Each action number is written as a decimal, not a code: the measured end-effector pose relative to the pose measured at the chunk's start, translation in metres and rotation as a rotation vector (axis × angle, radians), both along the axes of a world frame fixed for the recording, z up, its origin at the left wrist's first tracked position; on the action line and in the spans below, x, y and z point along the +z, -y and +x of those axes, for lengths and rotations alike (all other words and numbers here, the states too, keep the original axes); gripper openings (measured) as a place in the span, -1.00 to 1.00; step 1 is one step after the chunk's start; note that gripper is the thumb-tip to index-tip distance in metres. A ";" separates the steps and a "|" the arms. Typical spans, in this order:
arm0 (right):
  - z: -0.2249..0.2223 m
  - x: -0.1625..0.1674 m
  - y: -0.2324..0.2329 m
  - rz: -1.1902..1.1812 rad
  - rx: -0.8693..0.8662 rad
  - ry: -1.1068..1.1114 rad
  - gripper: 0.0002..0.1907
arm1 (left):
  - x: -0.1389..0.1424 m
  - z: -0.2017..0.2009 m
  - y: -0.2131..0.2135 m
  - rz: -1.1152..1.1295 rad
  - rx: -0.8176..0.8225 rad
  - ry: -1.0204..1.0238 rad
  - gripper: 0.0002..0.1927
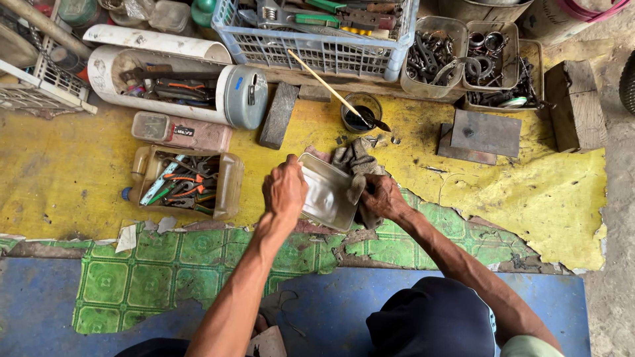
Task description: The person holds a small metal container and scrubs its interior in a basin of dark cleaning liquid, repeatedly dipping and working the inside surfaces by hand. They then move to a clear plastic container and wipe it thoroughly with a rag, turning it while cleaning different sides.
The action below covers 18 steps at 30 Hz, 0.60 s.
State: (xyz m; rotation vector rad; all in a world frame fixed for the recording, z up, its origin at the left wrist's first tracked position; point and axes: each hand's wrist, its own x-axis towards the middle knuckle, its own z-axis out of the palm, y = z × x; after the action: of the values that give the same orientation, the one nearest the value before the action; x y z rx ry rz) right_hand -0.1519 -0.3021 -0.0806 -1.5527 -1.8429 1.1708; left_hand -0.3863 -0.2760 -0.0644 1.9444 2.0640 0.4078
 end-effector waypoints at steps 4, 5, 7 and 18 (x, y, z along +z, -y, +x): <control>-0.002 -0.005 -0.004 -0.129 -0.068 -0.074 -0.82 | 0.016 0.012 0.008 -0.005 -0.041 0.194 -0.48; -0.002 -0.005 -0.005 -0.114 -0.077 -0.106 -0.81 | 0.020 0.012 0.007 0.044 -0.097 0.212 -0.33; -0.001 -0.002 -0.009 -0.044 -0.058 -0.112 -0.80 | 0.028 0.009 0.000 -0.365 -0.059 0.178 -0.46; -0.002 0.005 -0.008 0.429 0.037 0.270 -0.78 | -0.024 -0.003 -0.011 -0.662 -0.405 0.054 -0.65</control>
State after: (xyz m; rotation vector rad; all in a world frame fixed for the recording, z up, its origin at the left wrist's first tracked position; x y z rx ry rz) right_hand -0.1536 -0.2938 -0.0756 -1.4799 -2.1278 0.5414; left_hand -0.3898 -0.2655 -0.0885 1.8151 1.4468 -0.2777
